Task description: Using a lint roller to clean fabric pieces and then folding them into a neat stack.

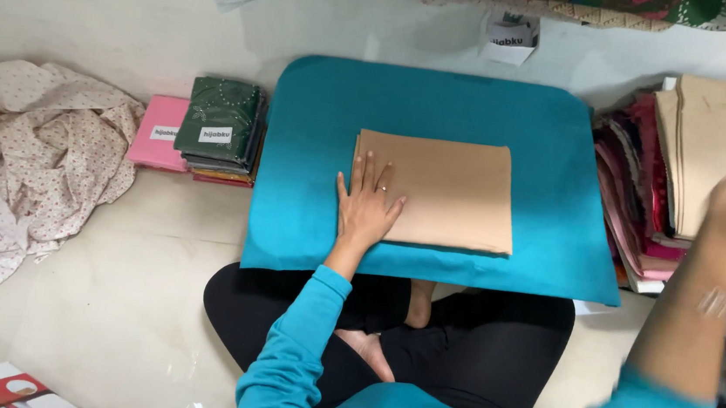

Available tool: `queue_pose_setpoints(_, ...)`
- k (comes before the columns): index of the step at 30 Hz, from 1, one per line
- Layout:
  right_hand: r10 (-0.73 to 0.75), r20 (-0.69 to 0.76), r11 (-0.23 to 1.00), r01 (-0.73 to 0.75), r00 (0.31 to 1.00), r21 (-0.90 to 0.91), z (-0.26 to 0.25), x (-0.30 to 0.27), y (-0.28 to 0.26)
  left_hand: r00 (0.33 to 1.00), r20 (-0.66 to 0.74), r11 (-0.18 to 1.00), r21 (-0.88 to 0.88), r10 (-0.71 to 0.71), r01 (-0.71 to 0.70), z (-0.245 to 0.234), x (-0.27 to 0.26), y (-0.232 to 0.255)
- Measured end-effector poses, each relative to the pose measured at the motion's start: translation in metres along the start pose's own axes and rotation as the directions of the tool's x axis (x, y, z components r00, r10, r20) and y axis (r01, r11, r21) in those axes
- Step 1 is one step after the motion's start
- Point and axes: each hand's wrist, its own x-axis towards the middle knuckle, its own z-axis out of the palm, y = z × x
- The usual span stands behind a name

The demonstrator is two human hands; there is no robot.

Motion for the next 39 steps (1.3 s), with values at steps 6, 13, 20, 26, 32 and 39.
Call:
queue_pose_setpoints(6, -0.081, 0.45, 0.956, -0.058, 0.889, 0.288, -0.195, -0.048, -0.265, 1.0, 0.003, 1.0, 0.003, 0.002, -0.002, 0.011, 0.0, -0.004)
queue_pose_setpoints(13, 0.01, 0.721, 0.991, -0.103, 0.693, 0.085, -0.094, -0.06, -0.344, 0.997, -0.059, 0.997, 0.06, 0.045, -0.041, 0.019, -0.003, -0.011)
queue_pose_setpoints(20, 0.019, 0.717, 0.981, -0.153, 0.696, 0.122, -0.054, -0.045, -0.354, 1.0, -0.009, 1.0, 0.024, 0.014, -0.013, 0.013, -0.002, -0.01)
queue_pose_setpoints(26, 0.105, 0.826, 0.983, -0.184, 0.554, -0.002, -0.195, -0.087, -0.341, 0.999, -0.043, 0.999, 0.04, 0.013, -0.012, 0.018, -0.002, -0.01)
queue_pose_setpoints(32, 0.137, 0.786, 0.977, -0.215, 0.602, -0.006, -0.143, -0.068, -0.331, 0.998, -0.053, 0.999, 0.039, 0.022, -0.02, 0.014, -0.003, -0.009)
queue_pose_setpoints(39, 0.107, 0.73, 0.96, -0.261, 0.675, 0.101, -0.043, -0.042, -0.326, 0.999, -0.037, 0.999, 0.042, 0.018, -0.017, 0.009, -0.003, -0.009)
